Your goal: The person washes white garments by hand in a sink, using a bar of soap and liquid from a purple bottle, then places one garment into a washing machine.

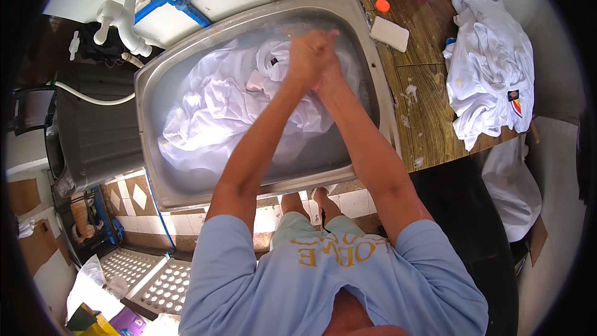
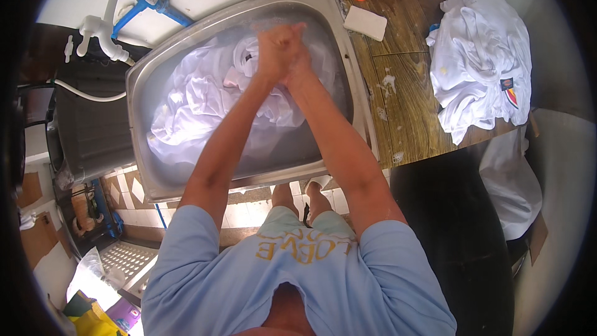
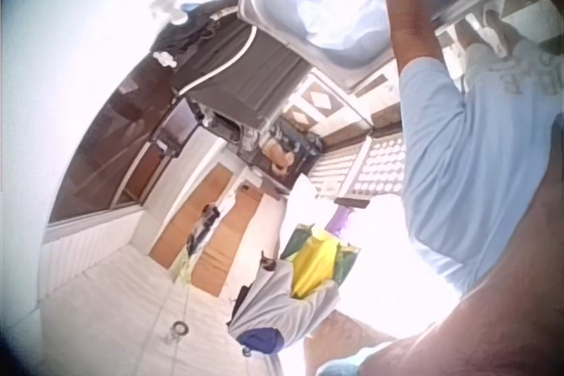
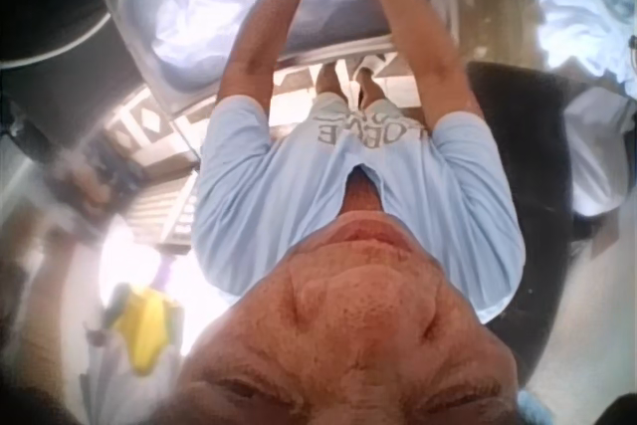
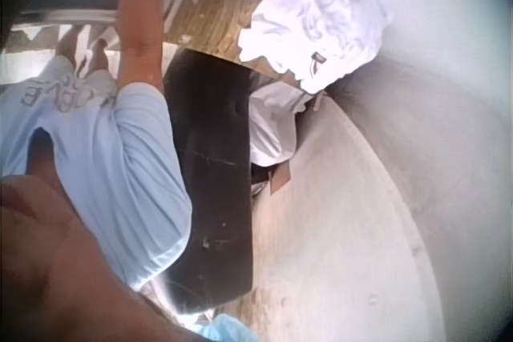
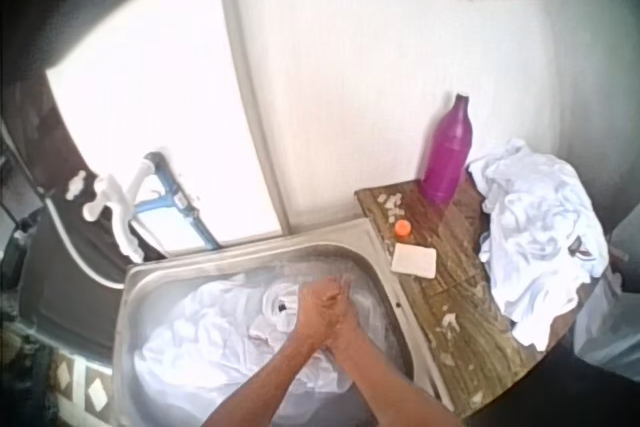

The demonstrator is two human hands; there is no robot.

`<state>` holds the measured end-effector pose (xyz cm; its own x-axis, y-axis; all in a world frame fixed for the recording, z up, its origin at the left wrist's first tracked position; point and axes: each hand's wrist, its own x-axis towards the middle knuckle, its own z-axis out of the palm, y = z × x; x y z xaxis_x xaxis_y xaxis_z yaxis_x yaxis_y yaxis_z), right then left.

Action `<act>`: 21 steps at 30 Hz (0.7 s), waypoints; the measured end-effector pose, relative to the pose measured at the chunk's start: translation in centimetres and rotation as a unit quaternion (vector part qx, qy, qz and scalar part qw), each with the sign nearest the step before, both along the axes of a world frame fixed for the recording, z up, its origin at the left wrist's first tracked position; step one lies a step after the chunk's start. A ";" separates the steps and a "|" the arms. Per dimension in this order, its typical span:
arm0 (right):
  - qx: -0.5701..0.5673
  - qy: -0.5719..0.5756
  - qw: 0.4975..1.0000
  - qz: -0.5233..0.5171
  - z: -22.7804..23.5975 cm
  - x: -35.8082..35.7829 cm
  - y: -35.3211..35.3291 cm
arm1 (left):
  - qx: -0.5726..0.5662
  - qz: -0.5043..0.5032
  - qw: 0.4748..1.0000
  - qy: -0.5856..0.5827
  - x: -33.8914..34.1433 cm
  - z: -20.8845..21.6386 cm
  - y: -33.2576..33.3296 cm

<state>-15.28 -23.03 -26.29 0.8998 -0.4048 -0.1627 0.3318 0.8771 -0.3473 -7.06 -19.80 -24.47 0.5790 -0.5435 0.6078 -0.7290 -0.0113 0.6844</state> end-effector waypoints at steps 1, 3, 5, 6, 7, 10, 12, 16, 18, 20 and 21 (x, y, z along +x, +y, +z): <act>-0.022 -0.034 0.999 -0.027 -2.5 0.4 -1.4 | -0.017 -0.016 1.000 -0.011 -0.3 -0.2 -0.8; -0.012 0.005 0.999 -0.051 -4.5 1.1 -2.2 | -0.042 -0.036 0.998 -0.029 -0.7 -1.7 -0.8; 0.041 0.147 0.988 -0.031 -0.5 2.1 0.1 | -0.067 -0.031 0.996 -0.052 -0.1 -2.6 0.7; 0.008 0.218 0.976 -0.010 0.9 1.9 0.1 | 0.000 0.055 0.994 0.099 2.6 -1.8 1.8; 0.009 0.183 0.983 -0.016 0.8 1.7 -1.1 | 0.049 0.098 0.989 0.095 4.8 -0.2 2.8; 0.021 0.146 0.987 -0.062 0.6 1.3 -2.8 | 0.104 -0.030 0.943 0.314 7.7 1.9 5.5; 0.048 0.190 0.975 -0.107 1.4 1.5 -3.2 | 0.132 -0.117 0.921 0.347 7.5 3.2 6.6; -0.118 0.331 0.918 -0.186 0.2 2.8 -4.1 | 0.237 -0.144 0.937 0.213 7.8 1.5 7.2; -0.404 0.355 0.814 -0.220 -1.8 2.9 -4.0 | 0.257 -0.076 0.957 0.113 6.7 -0.1 6.2; -0.617 0.360 0.660 -0.231 -3.3 3.2 -3.9 | 0.274 -0.032 0.960 0.043 6.6 -1.6 5.6; -0.644 0.365 0.634 -0.225 -4.1 3.0 -4.1 | 0.299 -0.022 0.954 0.014 6.7 -2.4 5.3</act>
<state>-12.24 -27.13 -30.37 0.5219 -0.8135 0.2566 -0.2130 -0.4156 -0.8843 -0.36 -14.54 -26.83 0.5592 -0.8124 0.1653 -0.7189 -0.3760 0.5846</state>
